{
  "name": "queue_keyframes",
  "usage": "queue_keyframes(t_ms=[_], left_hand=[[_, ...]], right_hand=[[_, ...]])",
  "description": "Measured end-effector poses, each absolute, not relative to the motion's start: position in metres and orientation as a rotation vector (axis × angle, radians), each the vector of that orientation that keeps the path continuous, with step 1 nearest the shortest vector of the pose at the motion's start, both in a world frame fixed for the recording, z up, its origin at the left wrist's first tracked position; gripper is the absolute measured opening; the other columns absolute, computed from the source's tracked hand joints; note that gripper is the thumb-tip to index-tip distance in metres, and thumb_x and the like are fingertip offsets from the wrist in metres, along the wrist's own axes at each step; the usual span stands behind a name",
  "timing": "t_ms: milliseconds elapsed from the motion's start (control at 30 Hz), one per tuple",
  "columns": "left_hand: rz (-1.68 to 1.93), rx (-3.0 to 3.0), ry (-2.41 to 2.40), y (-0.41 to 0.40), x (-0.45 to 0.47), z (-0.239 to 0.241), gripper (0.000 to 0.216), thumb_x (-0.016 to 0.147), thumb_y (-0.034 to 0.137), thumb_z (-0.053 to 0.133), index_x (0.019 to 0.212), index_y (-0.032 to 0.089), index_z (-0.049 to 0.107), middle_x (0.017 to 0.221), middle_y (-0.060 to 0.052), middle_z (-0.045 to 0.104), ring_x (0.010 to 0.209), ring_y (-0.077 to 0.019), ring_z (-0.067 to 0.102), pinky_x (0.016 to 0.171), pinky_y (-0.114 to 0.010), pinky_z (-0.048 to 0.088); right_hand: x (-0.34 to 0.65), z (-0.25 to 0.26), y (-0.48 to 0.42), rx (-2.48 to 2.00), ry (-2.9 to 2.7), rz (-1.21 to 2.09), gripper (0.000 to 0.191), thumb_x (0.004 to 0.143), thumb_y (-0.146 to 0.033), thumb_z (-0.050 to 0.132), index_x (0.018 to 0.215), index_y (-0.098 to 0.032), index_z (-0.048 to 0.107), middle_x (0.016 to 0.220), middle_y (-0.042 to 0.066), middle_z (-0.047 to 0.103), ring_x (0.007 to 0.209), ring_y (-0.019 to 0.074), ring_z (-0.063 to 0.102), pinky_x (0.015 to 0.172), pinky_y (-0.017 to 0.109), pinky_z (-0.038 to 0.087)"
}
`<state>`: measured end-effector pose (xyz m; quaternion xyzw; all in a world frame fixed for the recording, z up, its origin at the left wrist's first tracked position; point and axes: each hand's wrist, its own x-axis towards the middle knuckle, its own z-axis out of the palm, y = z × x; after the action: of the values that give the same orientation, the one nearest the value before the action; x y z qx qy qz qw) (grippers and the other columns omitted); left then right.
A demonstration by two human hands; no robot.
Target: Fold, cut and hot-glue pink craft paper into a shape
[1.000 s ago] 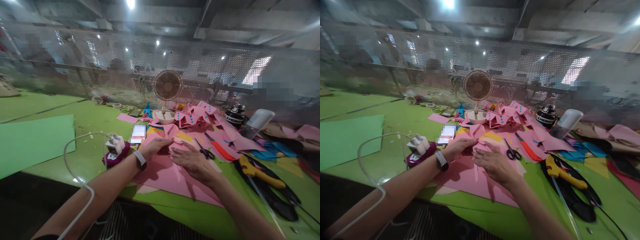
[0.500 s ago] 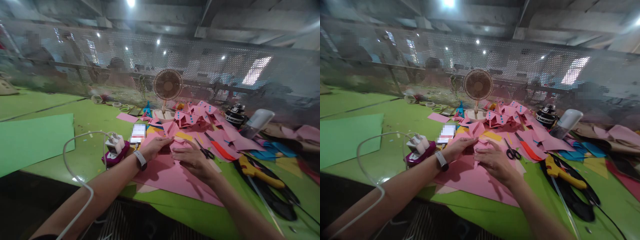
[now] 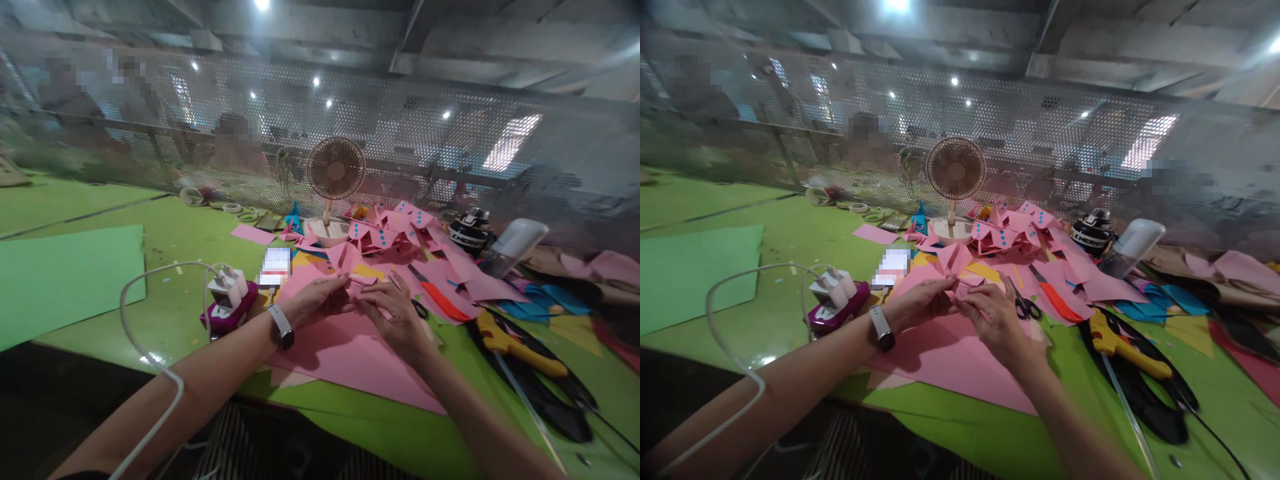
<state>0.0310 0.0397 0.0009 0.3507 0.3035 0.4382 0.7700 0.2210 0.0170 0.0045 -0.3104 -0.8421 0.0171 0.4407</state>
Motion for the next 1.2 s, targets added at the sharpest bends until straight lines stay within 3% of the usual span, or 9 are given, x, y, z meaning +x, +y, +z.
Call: queue_keyframes(t_ms=[167, 367, 500, 700, 867, 1200], left_hand=[[0.972, 0.738, 0.604, 0.037, 0.032, 0.002, 0.016, 0.084, 0.026, 0.073, 0.086, 0.011, 0.068, 0.075, -0.006, 0.071, 0.069, -0.0137, 0.068, 0.081, -0.030, 0.054], [1.004, 0.724, 0.574, 0.039, 0.032, -0.001, 0.012, 0.087, 0.023, 0.069, 0.084, 0.011, 0.066, 0.072, -0.006, 0.070, 0.066, -0.0131, 0.068, 0.076, -0.028, 0.055], [1.010, 0.725, 0.546, 0.037, 0.033, -0.001, 0.014, 0.086, 0.025, 0.071, 0.084, 0.012, 0.065, 0.075, -0.007, 0.071, 0.071, -0.0146, 0.069, 0.079, -0.029, 0.054], [1.027, 0.707, 0.505, 0.034, 0.035, -0.003, 0.017, 0.086, 0.031, 0.071, 0.089, 0.016, 0.064, 0.076, -0.006, 0.072, 0.074, -0.0154, 0.070, 0.085, -0.036, 0.053], [1.023, 0.745, 0.466, 0.031, 0.039, -0.003, 0.022, 0.084, 0.033, 0.073, 0.092, 0.013, 0.066, 0.087, -0.010, 0.074, 0.086, -0.0192, 0.070, 0.094, -0.038, 0.049], [1.035, 0.817, 0.492, 0.027, 0.041, -0.002, 0.027, 0.082, 0.039, 0.074, 0.086, 0.013, 0.068, 0.086, -0.009, 0.073, 0.086, -0.0195, 0.069, 0.094, -0.040, 0.048]], right_hand=[[0.222, 0.004, 0.018, -0.822, -2.041, 0.019, 0.011, 0.089, -0.034, 0.063, 0.086, -0.027, 0.071, 0.090, 0.002, 0.071, 0.093, 0.0193, 0.066, 0.114, 0.054, 0.016], [0.226, 0.004, 0.021, -0.802, -2.056, 0.131, 0.019, 0.088, -0.041, 0.063, 0.077, -0.026, 0.070, 0.092, 0.002, 0.070, 0.095, 0.0199, 0.065, 0.115, 0.055, 0.013], [0.226, 0.005, 0.021, -0.848, -2.065, 0.124, 0.020, 0.089, -0.043, 0.061, 0.079, -0.028, 0.070, 0.082, -0.002, 0.069, 0.087, 0.0180, 0.064, 0.114, 0.054, 0.015], [0.221, 0.001, 0.018, -0.928, -1.949, -0.010, 0.017, 0.088, -0.043, 0.063, 0.086, -0.029, 0.071, 0.092, 0.001, 0.073, 0.098, 0.0215, 0.063, 0.113, 0.053, 0.012], [0.223, -0.004, 0.022, -0.969, -1.920, -0.077, 0.016, 0.088, -0.040, 0.063, 0.087, -0.028, 0.073, 0.090, 0.003, 0.072, 0.094, 0.0223, 0.063, 0.112, 0.053, 0.017], [0.225, -0.001, 0.024, -1.005, -1.990, -0.070, 0.015, 0.088, -0.039, 0.063, 0.082, -0.028, 0.071, 0.085, 0.001, 0.072, 0.090, 0.0224, 0.062, 0.110, 0.057, 0.018]])
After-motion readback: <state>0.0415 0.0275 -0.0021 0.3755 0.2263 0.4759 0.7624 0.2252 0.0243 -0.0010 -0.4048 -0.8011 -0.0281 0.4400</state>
